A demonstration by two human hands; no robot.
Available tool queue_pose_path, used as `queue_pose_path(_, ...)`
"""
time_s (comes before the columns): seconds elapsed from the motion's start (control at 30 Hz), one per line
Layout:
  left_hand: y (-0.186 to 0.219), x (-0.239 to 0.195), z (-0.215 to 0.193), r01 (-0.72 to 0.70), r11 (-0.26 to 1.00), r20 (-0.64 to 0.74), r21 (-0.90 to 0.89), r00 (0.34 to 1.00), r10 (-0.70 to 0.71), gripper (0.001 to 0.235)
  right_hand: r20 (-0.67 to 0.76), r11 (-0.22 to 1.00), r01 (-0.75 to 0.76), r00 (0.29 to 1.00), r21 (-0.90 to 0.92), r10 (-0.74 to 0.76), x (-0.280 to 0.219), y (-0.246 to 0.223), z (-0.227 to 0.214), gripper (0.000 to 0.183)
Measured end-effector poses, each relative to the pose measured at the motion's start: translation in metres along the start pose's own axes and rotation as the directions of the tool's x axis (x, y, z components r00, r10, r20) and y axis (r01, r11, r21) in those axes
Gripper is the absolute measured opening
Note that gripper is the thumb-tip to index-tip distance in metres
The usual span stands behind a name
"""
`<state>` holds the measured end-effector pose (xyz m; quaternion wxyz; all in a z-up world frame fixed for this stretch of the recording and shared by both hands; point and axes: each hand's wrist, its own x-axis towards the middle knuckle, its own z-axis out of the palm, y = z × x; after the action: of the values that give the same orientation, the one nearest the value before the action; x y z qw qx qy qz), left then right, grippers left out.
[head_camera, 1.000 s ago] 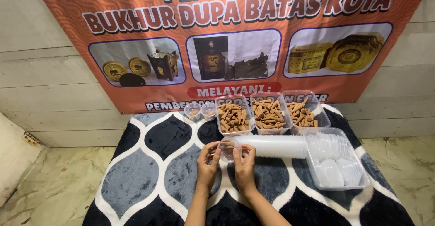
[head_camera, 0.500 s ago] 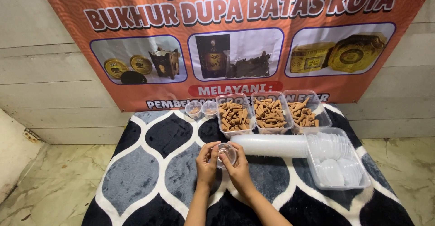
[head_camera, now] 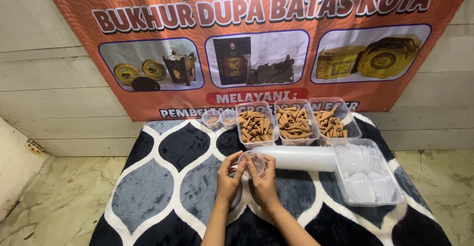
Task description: Packaging incense sticks by picking them from a container and placing them into small plastic cups.
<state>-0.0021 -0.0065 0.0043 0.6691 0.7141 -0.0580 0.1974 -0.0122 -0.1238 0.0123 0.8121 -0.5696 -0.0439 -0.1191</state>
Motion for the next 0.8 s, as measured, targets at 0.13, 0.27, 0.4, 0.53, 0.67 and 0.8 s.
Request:
queue_pose_path(0.13, 0.000, 0.000, -0.001, 0.027, 0.999, -0.005, 0.023, 1.000, -0.027, 0.035, -0.017, 0.999, -0.046, 0.999, -0.030, 0.046, -0.001, 0.002, -0.002, 0.040)
queue_pose_path(0.27, -0.005, 0.002, -0.004, -0.008, 0.998, -0.079, -0.055, 0.997, 0.003, 0.033, 0.084, 0.998, 0.018, 0.996, -0.055, -0.013, -0.001, 0.014, -0.004, 0.025)
queue_pose_path(0.4, 0.006, 0.001, -0.004, 0.060, 0.992, -0.102, -0.116, 0.992, -0.072, 0.033, 0.102, 0.984, -0.009, 0.994, -0.178, 0.027, -0.007, 0.009, 0.001, 0.026)
queue_pose_path(0.53, -0.002, 0.001, -0.003, 0.038, 0.992, -0.097, -0.122, 0.994, -0.050, 0.030, 0.121, 0.969, 0.001, 0.992, -0.248, 0.031, -0.009, 0.005, 0.001, 0.037)
queue_pose_path(0.67, 0.000, 0.004, -0.005, 0.052, 0.998, -0.159, 0.045, 0.986, -0.044, 0.020, 0.121, 0.939, 0.035, 0.993, -0.343, 0.007, -0.011, 0.000, 0.009, 0.033)
queue_pose_path(0.8, -0.008, 0.008, -0.014, 0.247, 0.952, -0.294, 0.178, 0.937, -0.188, 0.017, 0.273, 0.808, 0.285, 0.949, -0.515, -0.160, -0.006, 0.025, 0.014, 0.046)
